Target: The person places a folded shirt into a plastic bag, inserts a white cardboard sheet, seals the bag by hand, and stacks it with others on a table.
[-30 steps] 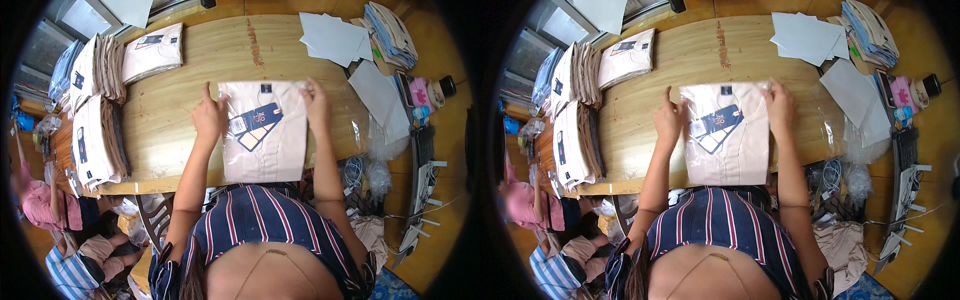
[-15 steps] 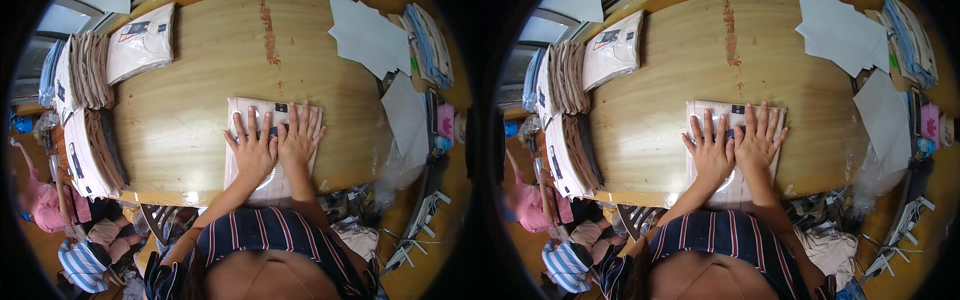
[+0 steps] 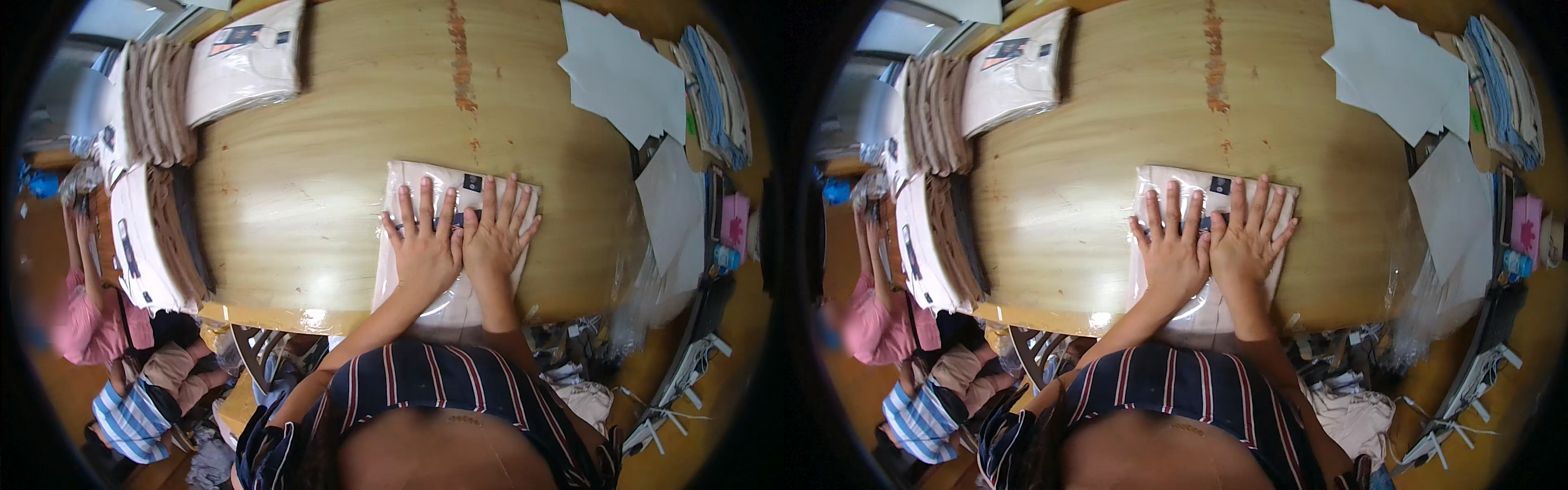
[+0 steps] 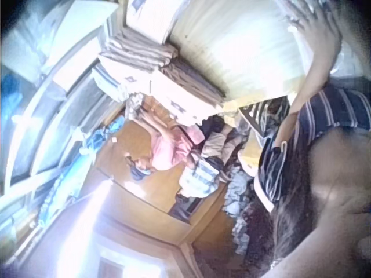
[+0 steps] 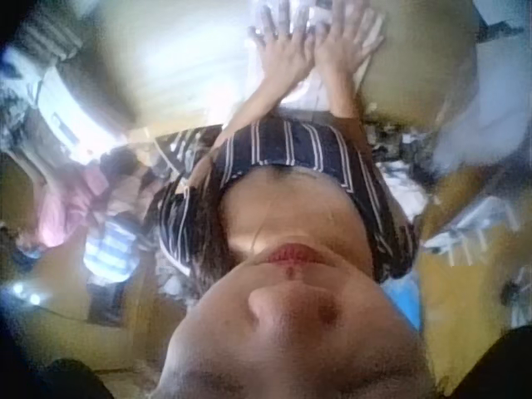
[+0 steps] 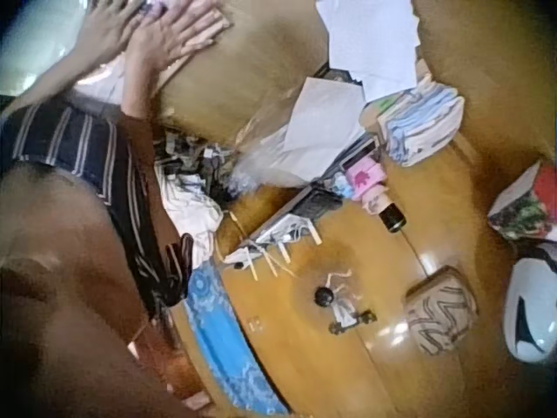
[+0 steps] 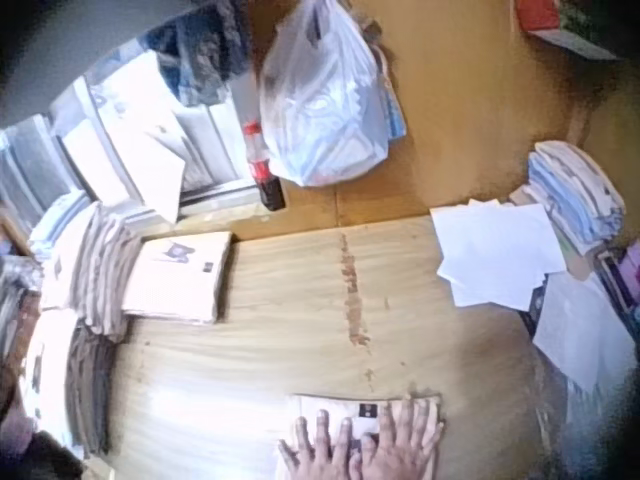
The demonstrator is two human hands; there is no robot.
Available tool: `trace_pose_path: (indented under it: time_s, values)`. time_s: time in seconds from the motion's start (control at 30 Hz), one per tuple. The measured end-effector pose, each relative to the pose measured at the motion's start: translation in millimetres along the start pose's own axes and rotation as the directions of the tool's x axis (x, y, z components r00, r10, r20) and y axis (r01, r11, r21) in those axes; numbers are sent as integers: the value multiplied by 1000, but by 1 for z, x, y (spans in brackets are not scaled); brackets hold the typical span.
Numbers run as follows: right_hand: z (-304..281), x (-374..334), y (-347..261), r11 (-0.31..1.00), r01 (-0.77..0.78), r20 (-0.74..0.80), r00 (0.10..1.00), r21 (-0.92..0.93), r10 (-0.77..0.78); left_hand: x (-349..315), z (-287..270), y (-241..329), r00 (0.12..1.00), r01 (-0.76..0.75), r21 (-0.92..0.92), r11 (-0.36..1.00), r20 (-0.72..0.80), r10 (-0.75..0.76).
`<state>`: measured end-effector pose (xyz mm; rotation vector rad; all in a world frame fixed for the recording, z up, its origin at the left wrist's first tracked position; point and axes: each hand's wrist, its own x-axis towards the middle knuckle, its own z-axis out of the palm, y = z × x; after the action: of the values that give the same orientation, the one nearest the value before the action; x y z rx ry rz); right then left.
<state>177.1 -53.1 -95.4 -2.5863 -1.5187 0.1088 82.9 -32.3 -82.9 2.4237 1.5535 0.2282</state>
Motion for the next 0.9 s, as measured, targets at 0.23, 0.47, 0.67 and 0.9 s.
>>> trace_pose_path:
  time_s: [0.23, 0.47, 0.67, 0.9]
  values:
    - [-25, 18, 8, 993, 110, 117, 986, 46, -115, -4, -4, -16, 996, -82, -26, 996, -18, 82]
    - [-72, 85, 22, 727, 250, 314, 778, 639, -544, -8, -23, -89, 923, 203, -890, 409, 34, -383]
    - [-156, 47, -57, 520, 773, -594, 622, 363, -510, -33, -70, -98, 878, -43, -983, -181, 49, -475]
    - [-122, 28, -98, 511, 674, -695, 694, 533, -190, 111, -157, -186, 512, -685, -720, -109, -369, -776]
